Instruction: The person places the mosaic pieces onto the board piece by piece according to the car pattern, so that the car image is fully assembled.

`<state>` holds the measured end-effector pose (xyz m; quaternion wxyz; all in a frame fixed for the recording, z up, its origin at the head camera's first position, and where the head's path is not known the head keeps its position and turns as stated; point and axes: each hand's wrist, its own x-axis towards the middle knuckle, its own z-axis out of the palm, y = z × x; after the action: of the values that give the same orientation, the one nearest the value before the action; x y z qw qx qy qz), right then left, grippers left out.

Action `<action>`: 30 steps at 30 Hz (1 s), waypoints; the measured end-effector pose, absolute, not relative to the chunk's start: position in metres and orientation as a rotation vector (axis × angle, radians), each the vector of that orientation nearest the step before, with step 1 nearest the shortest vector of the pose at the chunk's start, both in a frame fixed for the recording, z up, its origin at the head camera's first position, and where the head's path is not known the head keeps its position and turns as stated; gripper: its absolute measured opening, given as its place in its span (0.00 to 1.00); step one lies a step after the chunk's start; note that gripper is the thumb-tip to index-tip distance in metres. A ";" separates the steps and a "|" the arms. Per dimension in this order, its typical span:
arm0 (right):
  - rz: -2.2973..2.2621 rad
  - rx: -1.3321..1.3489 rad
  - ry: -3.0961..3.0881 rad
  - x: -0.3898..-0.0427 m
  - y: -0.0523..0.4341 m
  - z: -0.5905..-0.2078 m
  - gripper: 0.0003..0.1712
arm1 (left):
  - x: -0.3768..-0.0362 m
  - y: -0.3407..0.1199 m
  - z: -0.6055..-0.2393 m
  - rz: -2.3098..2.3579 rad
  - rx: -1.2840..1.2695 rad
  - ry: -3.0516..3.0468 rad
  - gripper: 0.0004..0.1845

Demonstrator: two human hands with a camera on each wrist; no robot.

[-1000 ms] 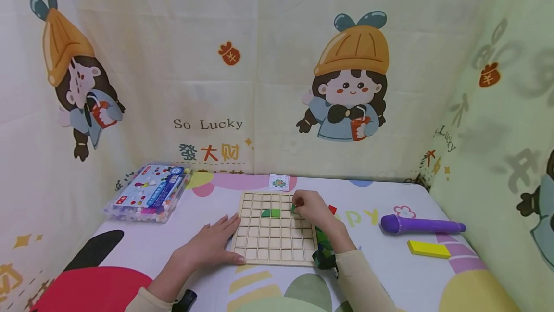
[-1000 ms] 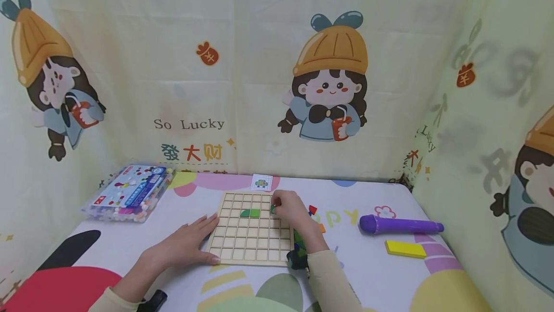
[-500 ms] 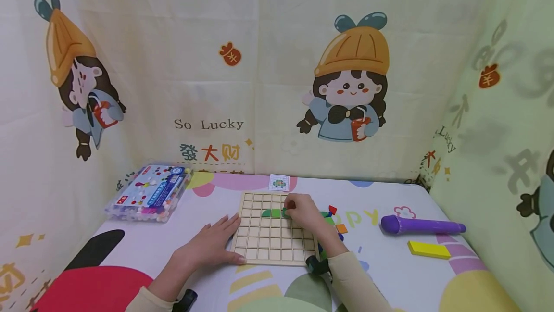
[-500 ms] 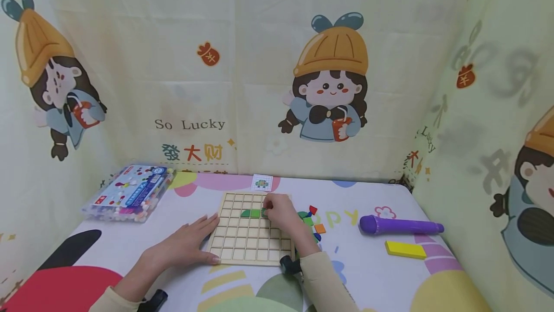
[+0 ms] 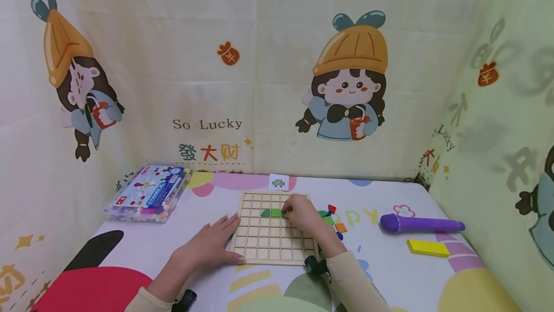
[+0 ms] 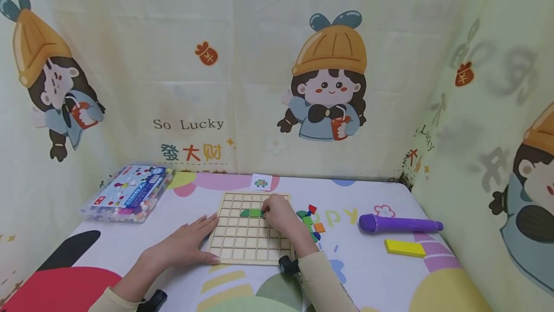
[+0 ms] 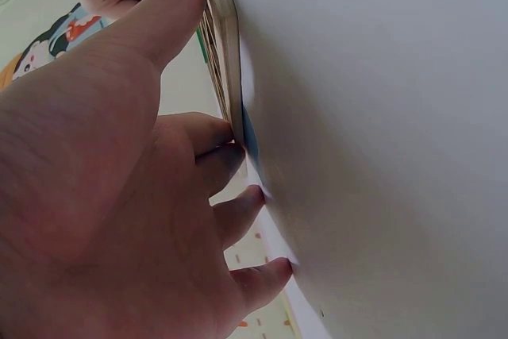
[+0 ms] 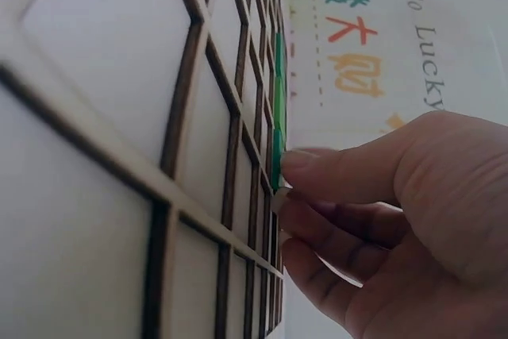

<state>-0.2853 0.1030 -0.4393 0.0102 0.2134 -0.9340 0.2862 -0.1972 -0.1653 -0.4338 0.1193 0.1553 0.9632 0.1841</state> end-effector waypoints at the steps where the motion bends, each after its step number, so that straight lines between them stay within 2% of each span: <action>1: 0.888 0.667 -2.921 -0.285 0.103 -0.438 0.09 | -0.197 -0.165 -0.434 0.538 0.456 2.816 0.60; 10: 0.843 0.761 -2.932 -0.284 0.111 -0.428 0.08 | -0.196 -0.166 -0.433 0.547 0.457 2.824 0.60; 30: 0.923 0.520 -2.976 -0.289 0.176 -0.410 0.09 | -0.196 -0.166 -0.434 0.548 0.465 2.830 0.60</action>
<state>-0.2894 0.1758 -0.4098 -0.0085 0.1647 -0.9421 0.2921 -0.1965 -0.1659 -0.4344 0.1106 0.1583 0.9633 0.1866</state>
